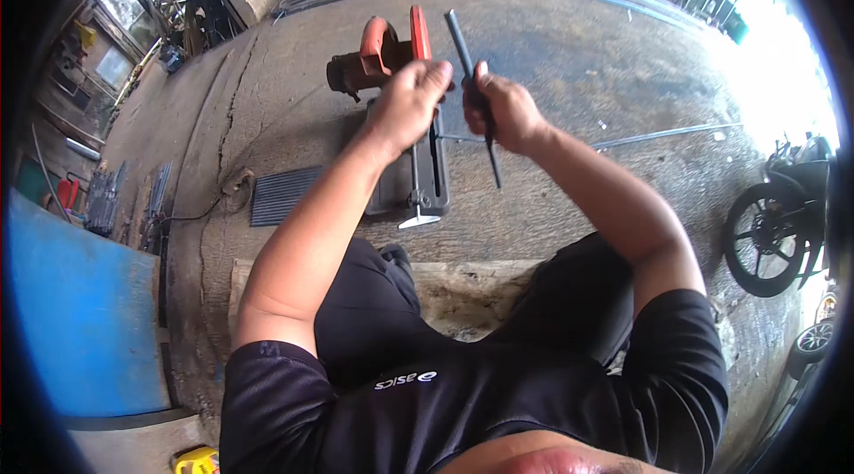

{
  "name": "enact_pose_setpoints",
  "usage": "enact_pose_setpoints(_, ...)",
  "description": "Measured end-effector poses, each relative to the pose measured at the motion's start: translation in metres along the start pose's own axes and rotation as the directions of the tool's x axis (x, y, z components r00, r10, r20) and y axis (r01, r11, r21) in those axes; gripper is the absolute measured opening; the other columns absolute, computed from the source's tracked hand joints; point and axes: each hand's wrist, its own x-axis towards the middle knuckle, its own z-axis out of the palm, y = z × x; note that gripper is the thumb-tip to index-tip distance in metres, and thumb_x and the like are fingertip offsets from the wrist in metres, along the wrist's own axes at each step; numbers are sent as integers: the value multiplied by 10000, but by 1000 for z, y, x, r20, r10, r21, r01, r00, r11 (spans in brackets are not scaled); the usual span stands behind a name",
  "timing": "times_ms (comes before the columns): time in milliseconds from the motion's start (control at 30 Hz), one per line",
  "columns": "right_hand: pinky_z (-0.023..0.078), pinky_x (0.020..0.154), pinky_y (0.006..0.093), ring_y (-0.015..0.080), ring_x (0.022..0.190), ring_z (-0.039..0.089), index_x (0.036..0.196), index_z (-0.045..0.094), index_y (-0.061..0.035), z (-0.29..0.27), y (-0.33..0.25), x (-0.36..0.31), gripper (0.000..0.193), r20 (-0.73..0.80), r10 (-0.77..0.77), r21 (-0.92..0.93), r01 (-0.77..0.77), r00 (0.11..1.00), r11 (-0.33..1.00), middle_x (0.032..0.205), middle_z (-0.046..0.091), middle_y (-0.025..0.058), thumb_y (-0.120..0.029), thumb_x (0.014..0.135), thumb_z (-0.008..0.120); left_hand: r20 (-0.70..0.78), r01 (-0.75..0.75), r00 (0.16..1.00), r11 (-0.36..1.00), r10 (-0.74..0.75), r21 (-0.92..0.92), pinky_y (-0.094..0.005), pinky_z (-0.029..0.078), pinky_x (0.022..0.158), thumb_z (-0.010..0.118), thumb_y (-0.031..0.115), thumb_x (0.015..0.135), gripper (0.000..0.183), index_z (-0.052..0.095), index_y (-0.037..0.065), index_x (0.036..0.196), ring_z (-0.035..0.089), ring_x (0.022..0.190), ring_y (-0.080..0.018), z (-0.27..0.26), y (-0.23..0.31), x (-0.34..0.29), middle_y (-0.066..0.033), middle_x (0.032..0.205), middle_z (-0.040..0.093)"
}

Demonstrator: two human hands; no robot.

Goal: Cutting a small metal rod using a power chop saw and measuring it with a caliper.

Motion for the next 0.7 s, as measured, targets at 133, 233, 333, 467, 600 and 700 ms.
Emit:
enact_pose_setpoints(133,341,443,271,146,481,439,871,501,-55,34,6,-37,447,9,55,111,-56,998,992,615,469,49,-470,978,373,21,-225,974,964,224,143,-274,458,643,548,295,945,299,630,10,909,580,704,-106,10,5,-31,-60,758,636)
enact_pose_setpoints(233,418,557,280,144,608,499,936,503,-48,43,21,-57,433,48,47,49,-49,998,998,715,508,50,-466,972,394,5,-134,991,977,135,166,-251,442,638,581,232,929,222,618,14,903,558,702,-82,3,1,-49,-29,763,628)
enact_pose_setpoints(333,463,724,304,138,777,544,1006,502,-19,43,38,-65,374,94,20,-86,-12,995,996,849,548,56,-389,955,496,-51,-59,997,996,62,69,-280,456,604,647,220,883,217,610,9,846,576,655,-111,-4,-7,-55,-56,715,635)
enact_pose_setpoints(467,488,755,327,147,829,586,1001,492,16,49,54,-64,299,82,-103,-384,126,991,915,896,583,80,-201,874,654,-61,-107,991,982,118,153,-288,457,599,690,272,849,274,602,16,804,553,607,-112,-9,-15,-61,-52,680,625)
enact_pose_setpoints(600,503,732,308,154,801,614,976,505,34,54,53,-62,293,18,-12,-259,16,1000,966,864,605,93,-198,877,651,-113,-99,987,986,115,134,-282,456,592,698,307,838,311,596,19,780,565,614,-111,-16,-15,-61,-44,668,626)
enact_pose_setpoints(700,510,742,312,158,795,621,954,523,42,59,51,-60,272,11,16,-259,-13,1000,966,853,621,100,-190,881,644,-137,-81,985,987,101,138,-275,455,583,706,331,829,334,593,23,768,572,611,-106,-19,-13,-61,-36,660,624)
